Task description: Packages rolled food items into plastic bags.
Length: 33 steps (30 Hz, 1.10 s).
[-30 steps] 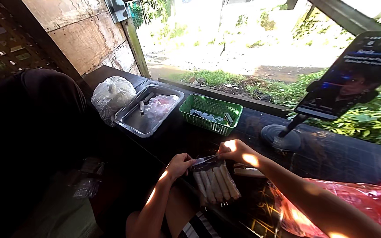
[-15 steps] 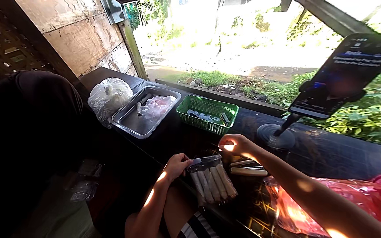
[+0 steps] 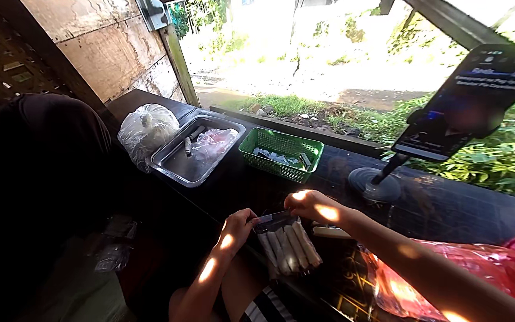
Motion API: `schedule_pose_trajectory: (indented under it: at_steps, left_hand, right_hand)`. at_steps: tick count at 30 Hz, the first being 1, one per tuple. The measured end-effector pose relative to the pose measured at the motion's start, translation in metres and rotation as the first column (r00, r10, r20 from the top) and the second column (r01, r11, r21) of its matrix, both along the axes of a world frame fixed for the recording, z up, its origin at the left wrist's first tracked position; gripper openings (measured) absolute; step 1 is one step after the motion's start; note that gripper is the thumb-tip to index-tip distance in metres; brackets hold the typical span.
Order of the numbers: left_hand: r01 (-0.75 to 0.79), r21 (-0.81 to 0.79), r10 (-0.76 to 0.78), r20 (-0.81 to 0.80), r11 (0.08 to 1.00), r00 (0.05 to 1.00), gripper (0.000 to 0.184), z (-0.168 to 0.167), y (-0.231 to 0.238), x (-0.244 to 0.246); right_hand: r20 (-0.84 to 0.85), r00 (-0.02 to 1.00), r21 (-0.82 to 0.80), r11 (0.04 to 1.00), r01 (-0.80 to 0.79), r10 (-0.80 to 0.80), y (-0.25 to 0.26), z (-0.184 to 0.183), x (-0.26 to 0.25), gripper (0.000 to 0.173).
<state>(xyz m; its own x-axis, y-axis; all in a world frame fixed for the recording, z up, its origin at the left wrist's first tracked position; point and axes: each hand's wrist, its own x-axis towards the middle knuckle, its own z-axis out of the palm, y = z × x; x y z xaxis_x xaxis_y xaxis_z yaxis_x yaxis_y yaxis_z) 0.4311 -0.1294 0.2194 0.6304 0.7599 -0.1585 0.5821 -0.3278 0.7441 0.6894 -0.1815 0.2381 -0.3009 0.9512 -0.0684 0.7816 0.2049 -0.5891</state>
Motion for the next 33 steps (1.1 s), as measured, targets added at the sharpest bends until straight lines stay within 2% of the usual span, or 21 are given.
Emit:
schedule_pose_trajectory:
  at_steps: [2,4,6,8,10,14,15,17,19,21,23,26,29,31,33]
  left_hand:
    - [0.038,0.282,-0.065,0.087,0.959,0.994,0.022,-0.016,-0.005,-0.005]
    - [0.038,0.572,-0.152,0.154,0.819,0.976,0.016,-0.037,-0.005,-0.009]
    - [0.038,0.731,-0.204,0.14,0.681,0.969,0.016,-0.048,-0.003,-0.012]
    - [0.056,0.817,-0.234,0.098,0.574,0.967,0.017,-0.053,-0.002,-0.016]
    - [0.082,0.857,-0.26,0.062,0.509,0.964,0.017,-0.053,-0.003,-0.02]
    - [0.097,0.867,-0.276,0.048,0.489,0.96,0.019,-0.054,-0.003,-0.026]
    - [0.083,0.851,-0.257,0.062,0.518,0.964,0.021,-0.053,-0.004,-0.027]
    - [0.05,0.737,-0.153,0.074,0.674,0.985,0.027,-0.043,-0.01,-0.027]
    - [0.013,0.512,-0.029,0.024,0.859,0.999,0.028,-0.026,-0.014,-0.022]
    - [0.037,0.314,-0.008,-0.093,0.949,0.996,0.032,-0.01,-0.012,-0.015]
    - [0.09,0.123,-0.058,-0.243,0.988,0.968,0.043,0.007,-0.009,-0.006]
    - [0.113,-0.056,-0.126,-0.337,0.992,0.933,0.043,0.021,-0.003,0.003]
    - [0.108,-0.113,-0.14,-0.333,0.988,0.932,0.04,0.024,0.0,0.006]
    - [0.106,-0.125,-0.142,-0.327,0.986,0.934,0.039,0.023,0.001,0.007]
    - [0.104,-0.128,-0.14,-0.316,0.986,0.938,0.038,0.022,0.002,0.006]
  right_hand:
    - [0.053,0.995,0.142,0.986,-0.092,0.085,-0.004,-0.007,0.0,0.02]
    - [0.131,0.98,0.234,0.956,-0.178,0.15,-0.008,-0.012,0.0,0.024]
    - [0.203,0.959,0.319,0.913,-0.255,0.196,-0.012,-0.018,0.0,0.032]
    - [0.282,0.934,0.362,0.877,-0.316,0.22,-0.016,-0.02,-0.001,0.044]
    - [0.334,0.918,0.396,0.851,-0.344,0.216,-0.02,-0.022,-0.003,0.049]
    - [0.417,0.892,0.451,0.812,-0.371,0.176,-0.025,-0.024,-0.007,0.05]
    - [0.439,0.882,0.454,0.805,-0.382,0.172,-0.026,-0.024,-0.008,0.05]
    - [0.462,0.871,0.463,0.792,-0.397,0.166,-0.026,-0.024,-0.008,0.05]
    - [0.477,0.864,0.459,0.792,-0.403,0.162,-0.027,-0.024,-0.009,0.051]
    - [0.494,0.854,0.457,0.788,-0.412,0.161,-0.027,-0.025,-0.01,0.051]
    - [0.506,0.85,0.476,0.774,-0.418,0.147,-0.027,-0.026,-0.011,0.049]
    - [0.517,0.845,0.474,0.778,-0.413,0.133,-0.028,-0.025,-0.012,0.048]
    - [0.489,0.868,0.482,0.801,-0.355,0.09,-0.03,-0.022,-0.014,0.048]
    - [0.376,0.925,0.469,0.853,-0.231,0.043,-0.033,-0.018,-0.012,0.04]
    - [0.282,0.959,0.323,0.943,-0.078,-0.017,-0.041,-0.004,-0.006,0.034]
